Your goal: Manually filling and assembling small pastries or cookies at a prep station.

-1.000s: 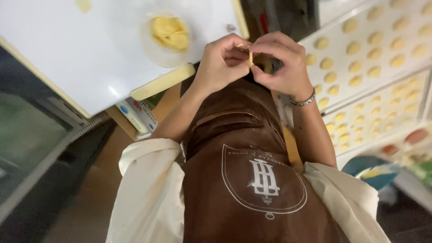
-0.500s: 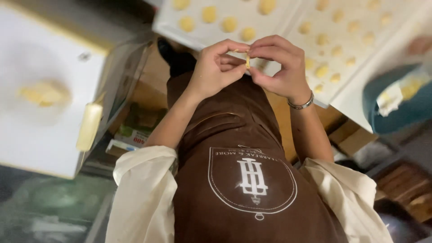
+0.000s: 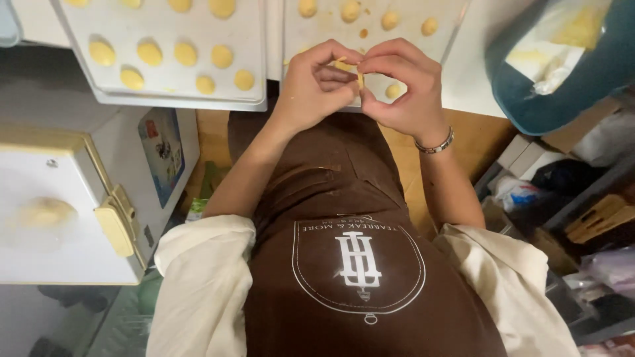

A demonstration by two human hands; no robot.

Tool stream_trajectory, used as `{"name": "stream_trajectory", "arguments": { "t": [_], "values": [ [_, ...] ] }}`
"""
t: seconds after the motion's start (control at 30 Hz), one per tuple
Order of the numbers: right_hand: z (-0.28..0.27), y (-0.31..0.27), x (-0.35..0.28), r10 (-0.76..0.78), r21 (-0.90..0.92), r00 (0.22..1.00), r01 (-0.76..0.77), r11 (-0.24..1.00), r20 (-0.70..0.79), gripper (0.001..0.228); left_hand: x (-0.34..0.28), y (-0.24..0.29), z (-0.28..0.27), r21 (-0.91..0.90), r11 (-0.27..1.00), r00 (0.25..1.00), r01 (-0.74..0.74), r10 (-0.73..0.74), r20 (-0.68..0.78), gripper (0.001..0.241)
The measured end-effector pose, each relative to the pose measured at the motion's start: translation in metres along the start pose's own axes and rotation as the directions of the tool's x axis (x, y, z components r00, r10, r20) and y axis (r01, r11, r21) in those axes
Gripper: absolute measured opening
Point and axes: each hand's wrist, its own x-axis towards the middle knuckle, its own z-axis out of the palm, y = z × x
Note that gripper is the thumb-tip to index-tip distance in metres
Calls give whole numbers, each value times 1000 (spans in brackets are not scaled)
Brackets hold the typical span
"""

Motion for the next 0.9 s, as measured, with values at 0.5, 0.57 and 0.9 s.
{"name": "stream_trajectory", "arguments": {
  "t": [0.5,0.57,0.9],
  "values": [
    [-38,36,-6,91,156,995,-85,984,-32,22,47,-27,20,-88,992,995,-85,89,40,20],
    [-40,39,-2,122,124,990,-113,986,-66,18,53,-35,22,-229,968,994,-107,108,-10,21],
    [-46,49,-1,202,201,977,-185,962,-64,13,58,-25,28,-190,981,999,-31,34,12,34]
  ]
}}
